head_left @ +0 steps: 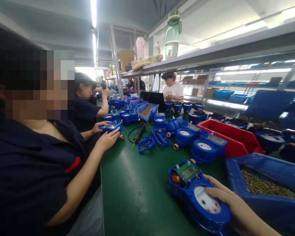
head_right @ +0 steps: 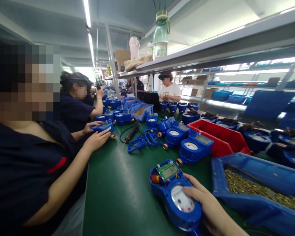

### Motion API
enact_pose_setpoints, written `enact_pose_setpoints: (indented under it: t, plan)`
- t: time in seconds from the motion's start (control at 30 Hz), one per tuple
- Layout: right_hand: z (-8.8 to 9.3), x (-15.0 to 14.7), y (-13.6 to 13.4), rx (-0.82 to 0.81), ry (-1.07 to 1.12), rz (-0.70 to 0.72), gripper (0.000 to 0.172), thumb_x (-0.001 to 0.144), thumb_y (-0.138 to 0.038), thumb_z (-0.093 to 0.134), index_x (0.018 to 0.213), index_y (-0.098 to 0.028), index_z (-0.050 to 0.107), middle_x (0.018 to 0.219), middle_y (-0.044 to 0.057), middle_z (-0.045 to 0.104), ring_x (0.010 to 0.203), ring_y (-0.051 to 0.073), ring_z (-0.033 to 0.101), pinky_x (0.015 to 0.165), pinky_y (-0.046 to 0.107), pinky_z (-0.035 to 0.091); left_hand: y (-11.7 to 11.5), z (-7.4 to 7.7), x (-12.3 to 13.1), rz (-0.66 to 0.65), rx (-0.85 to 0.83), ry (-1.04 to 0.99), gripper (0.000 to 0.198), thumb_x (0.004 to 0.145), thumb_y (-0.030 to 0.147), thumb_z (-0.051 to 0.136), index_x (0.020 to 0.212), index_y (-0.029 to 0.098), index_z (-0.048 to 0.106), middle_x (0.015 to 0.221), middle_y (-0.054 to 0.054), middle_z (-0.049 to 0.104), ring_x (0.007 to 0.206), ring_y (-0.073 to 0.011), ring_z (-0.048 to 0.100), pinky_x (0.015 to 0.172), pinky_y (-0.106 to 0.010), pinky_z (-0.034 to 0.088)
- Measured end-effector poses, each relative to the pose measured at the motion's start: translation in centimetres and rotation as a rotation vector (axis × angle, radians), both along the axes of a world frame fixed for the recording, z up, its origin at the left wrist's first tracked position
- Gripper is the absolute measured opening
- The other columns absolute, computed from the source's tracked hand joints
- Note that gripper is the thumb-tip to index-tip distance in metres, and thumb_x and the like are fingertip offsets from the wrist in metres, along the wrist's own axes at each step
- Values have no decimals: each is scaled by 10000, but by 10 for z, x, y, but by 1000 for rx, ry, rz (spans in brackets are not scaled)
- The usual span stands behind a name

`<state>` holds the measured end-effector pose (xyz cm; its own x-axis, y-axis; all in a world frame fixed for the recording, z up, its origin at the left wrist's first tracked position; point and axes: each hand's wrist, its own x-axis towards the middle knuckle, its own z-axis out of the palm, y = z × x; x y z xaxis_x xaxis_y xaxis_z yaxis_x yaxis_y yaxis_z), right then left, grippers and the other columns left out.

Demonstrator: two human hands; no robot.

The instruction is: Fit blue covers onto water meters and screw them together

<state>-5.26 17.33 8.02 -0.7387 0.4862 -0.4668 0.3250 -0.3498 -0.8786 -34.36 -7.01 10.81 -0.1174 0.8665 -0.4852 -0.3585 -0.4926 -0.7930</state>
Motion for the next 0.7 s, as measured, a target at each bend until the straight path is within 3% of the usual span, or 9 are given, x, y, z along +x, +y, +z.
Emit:
enact_pose_setpoints:
  t: [0.13,0.3,0.43,0.53,0.6,0.7]
  plan:
    - [7,-12,1,-68,-17,30,790,747,-226,630,1438,-187,248,955,90,724,634,192,694,608,259,563,11,-4,34,-37,-131,58,304,628,355,428,677,332,727,558,-57,645,849,-243,687,312,-281,418]
    - [6,-12,4,-34,-32,112,681,812,-291,588,1411,-151,294,1121,131,671,877,225,694,802,299,554,15,-11,55,-101,-246,337,270,661,350,480,741,338,738,486,-19,602,834,-258,695,331,-284,432]
    - [4,0,15,181,-86,183,603,830,-416,536,1345,-122,426,1259,136,591,1114,259,595,951,326,490,-2,-3,42,-140,-297,646,231,761,339,498,744,334,729,434,15,551,731,-234,702,355,-256,425]
    - [19,18,26,414,-140,150,682,782,-550,522,1319,-136,453,1329,153,526,1197,313,523,949,404,495,-13,7,49,-190,-293,889,208,841,348,537,788,225,696,590,23,632,632,-165,662,444,-231,463]
    - [40,37,29,519,-141,55,746,709,-608,559,1288,-149,459,1300,184,540,1154,331,552,902,422,524,-1,9,82,-270,-266,1033,241,847,367,579,871,137,649,774,-12,672,634,-132,629,539,-253,500]
    - [72,80,21,614,-68,-150,711,602,-615,649,1173,-212,518,1158,176,628,1019,323,630,787,369,581,51,-5,176,-467,-193,1186,165,738,244,615,748,103,701,749,-100,704,627,-208,648,562,-315,494]
